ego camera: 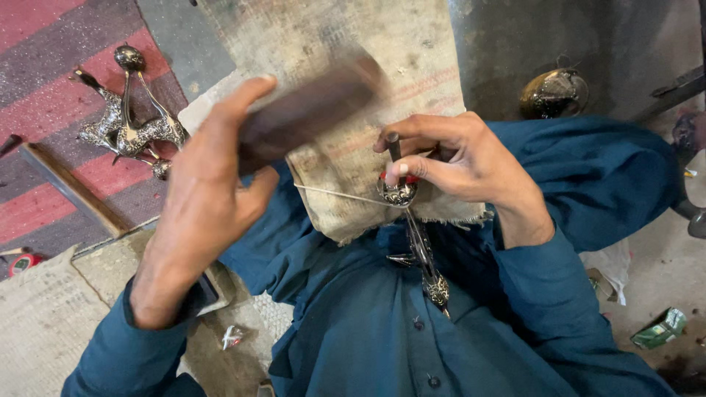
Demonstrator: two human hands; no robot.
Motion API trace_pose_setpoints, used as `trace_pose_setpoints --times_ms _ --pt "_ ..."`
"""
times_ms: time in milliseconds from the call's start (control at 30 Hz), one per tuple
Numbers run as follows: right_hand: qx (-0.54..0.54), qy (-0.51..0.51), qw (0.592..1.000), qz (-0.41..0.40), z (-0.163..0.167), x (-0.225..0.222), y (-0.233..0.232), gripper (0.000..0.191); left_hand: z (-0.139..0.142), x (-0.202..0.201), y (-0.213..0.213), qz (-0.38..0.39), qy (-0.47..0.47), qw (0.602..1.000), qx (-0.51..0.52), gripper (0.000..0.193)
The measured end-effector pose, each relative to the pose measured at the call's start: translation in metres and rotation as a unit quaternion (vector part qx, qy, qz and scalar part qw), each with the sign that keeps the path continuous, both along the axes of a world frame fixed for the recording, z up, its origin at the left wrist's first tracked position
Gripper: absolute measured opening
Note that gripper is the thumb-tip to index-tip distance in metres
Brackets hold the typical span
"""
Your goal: The person sits on the floor with an ornate metal bird figurine strapped to a sandbag on their lap. They hold a punch against the figurine's rounded head and repeatedly strike it with a wooden mallet, repositioning the punch between strikes to shape the metal detail.
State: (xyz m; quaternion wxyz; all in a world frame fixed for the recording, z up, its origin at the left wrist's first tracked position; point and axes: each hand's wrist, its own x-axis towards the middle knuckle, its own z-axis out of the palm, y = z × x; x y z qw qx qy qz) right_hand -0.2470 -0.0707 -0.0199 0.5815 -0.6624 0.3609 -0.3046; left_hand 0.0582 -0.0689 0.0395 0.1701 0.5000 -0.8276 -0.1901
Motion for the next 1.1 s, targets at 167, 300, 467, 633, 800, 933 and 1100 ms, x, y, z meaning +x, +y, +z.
trace_pose_setpoints --times_ms 167,300,467,633,800,933,1100 --pt "0.020 -0.037 0.999 0.010 -0.004 0.000 -0.002 0.033 0.003 -0.005 -0.001 -0.003 -0.071 0.997 -0.010 0.075" --pt "-0.004 -0.013 1.000 0.011 -0.006 -0.003 -0.003 0.033 0.006 -0.006 -0.004 -0.009 0.022 0.999 0.031 0.072" --pt "0.011 -0.023 0.999 0.022 -0.009 -0.007 -0.005 0.032 0.007 -0.008 -0.007 -0.026 0.083 0.996 0.035 0.072" --pt "0.030 -0.031 0.999 0.027 -0.013 -0.008 -0.007 0.034 0.005 -0.010 -0.009 -0.017 0.005 0.999 0.027 0.073" --pt "0.055 -0.062 0.996 0.035 -0.018 -0.009 -0.008 0.035 0.006 -0.009 -0.009 -0.004 -0.069 0.997 0.043 0.074" --pt "0.052 -0.059 0.996 0.043 -0.024 -0.010 -0.011 0.038 0.006 -0.010 -0.011 -0.009 -0.078 0.996 0.044 0.072" --pt "0.037 -0.106 0.992 0.059 -0.032 -0.014 -0.013 0.037 0.006 -0.010 -0.013 -0.009 -0.005 0.999 0.052 0.070"
